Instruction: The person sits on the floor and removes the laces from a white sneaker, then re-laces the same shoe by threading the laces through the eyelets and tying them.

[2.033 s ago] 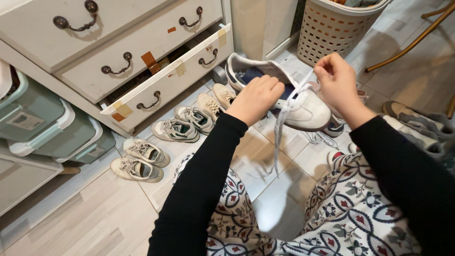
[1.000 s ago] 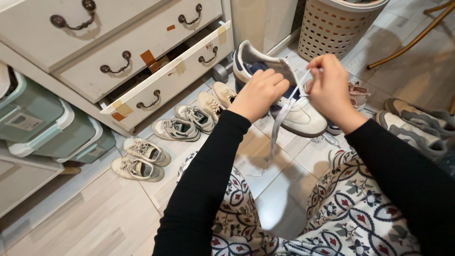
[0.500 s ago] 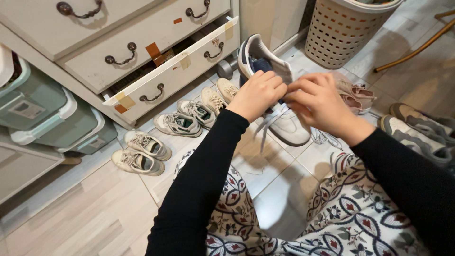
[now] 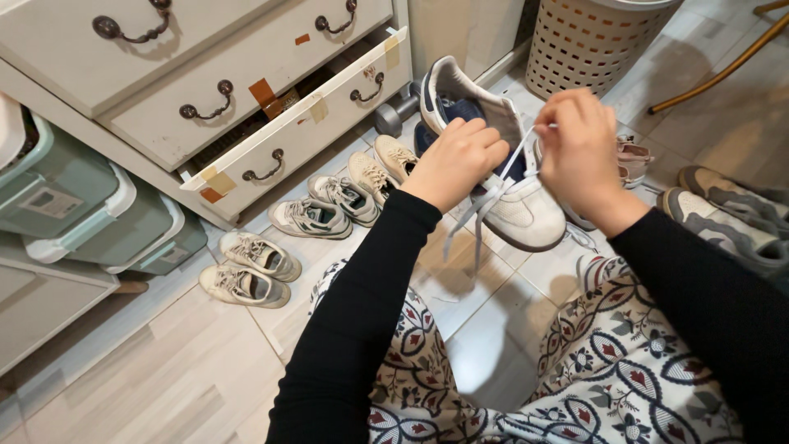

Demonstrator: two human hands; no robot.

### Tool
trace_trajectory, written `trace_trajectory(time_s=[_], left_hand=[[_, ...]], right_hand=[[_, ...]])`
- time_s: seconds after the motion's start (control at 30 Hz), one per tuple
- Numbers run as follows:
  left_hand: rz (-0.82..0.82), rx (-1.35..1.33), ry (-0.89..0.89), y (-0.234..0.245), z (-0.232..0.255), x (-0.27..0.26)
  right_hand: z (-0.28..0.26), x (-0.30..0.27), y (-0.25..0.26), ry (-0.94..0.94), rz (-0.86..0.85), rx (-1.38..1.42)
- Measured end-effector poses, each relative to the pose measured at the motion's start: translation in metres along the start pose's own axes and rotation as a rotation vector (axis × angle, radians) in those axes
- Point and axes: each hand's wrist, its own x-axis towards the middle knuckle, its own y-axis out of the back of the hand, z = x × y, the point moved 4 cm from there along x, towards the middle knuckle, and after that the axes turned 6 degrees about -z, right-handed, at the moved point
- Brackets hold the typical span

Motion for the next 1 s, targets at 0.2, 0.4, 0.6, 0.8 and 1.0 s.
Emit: trace_trajectory(time_s=[0.2,0.4,0.6,0.8,1.0], left_hand=[[0.015,0.042,-0.003,0.000,-0.007,0.001],[-0.002,0.080,0.006,-0.004,-0.010,-0.005],[0.003,0.092,-0.003,-0.005,-0.011,-0.008],[0.004,0.081,-0.018,-0.003,-0.005,-0.006],[0.020,0.023,-0.035,-0.001,0.001,0.002]], right_hand=[[0.045,0.000,0.000,-0.220,0.020,0.019],[0.016,0.005,0.012,-0.096,0.025,0.224],[-0.036,0.004,0.010,0.288,-0.236,0.061],[-0.034,0.004,0.005,0.296,-0.268,-0.068],[-0.005,0.000,0.004,0.098,-0.130,-0.077]])
